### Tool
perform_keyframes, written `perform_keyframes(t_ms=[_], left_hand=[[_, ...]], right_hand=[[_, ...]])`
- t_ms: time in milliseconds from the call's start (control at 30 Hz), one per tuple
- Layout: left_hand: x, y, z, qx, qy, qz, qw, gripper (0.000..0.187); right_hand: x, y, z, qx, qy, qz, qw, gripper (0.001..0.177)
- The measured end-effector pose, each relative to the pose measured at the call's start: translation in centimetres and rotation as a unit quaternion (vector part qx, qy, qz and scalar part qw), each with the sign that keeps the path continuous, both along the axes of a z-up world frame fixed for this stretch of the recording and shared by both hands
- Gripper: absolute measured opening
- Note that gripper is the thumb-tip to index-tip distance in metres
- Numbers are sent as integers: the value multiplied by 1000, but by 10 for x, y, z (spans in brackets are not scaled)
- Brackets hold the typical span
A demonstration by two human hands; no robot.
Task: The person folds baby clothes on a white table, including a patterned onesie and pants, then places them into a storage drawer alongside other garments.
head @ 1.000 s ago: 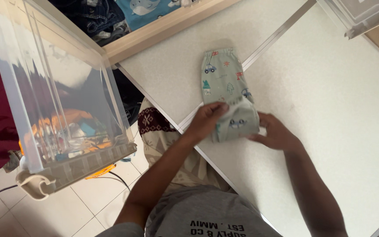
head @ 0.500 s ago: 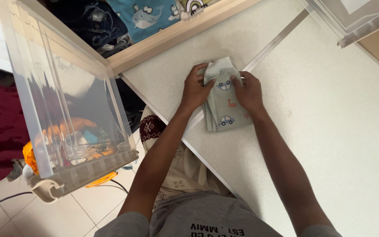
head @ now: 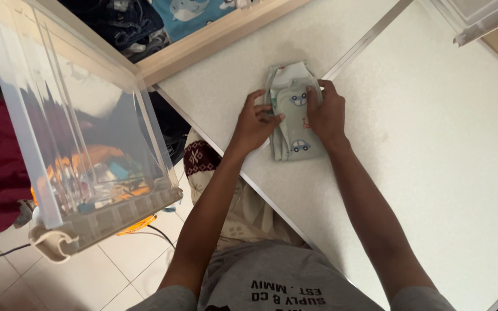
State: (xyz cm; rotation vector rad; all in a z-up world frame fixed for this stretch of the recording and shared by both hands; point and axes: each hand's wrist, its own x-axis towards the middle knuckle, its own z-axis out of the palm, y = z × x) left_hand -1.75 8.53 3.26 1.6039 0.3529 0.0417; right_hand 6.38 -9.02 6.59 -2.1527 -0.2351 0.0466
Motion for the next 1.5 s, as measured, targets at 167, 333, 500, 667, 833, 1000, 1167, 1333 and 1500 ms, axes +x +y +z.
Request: perform_keyframes(t_ms=[167,333,500,667,833,1000,1167,1333,1500], left_hand=[[-27,-18,9,82,-27,-19,996,88],[-39,-44,30,172,-29,-12,985,99],[-50,-53,32,108,-41,7,993,97],[-86,-69,29,122,-153,-141,970,71],[-104,-89,4,277,-285,-274,876,56],[-90,-78,0,317,-275,-341,841,69],[-63,-40,5,386,-291,-293,825,80],[-63,-51,-13,396,-305,-315,807,58],[-73,-44,-8,294,-285,-287,866,37]], right_hand=[[1,-6,-12,-14,-171,49,984,27],[10,-24,-30,192,39,25,980,21],[0,-67,-31,383,51,139,912,20],[-22,-131,-10,589,216,128,768,44],[-64,-199,-48,566,227,336,718,15],[-119,-232,-61,568,177,210,776,7],[-149,-218,-18,590,123,132,787,15],[-149,-190,49,643,48,133,752,32],[-127,-175,104,737,74,-11,672,35]])
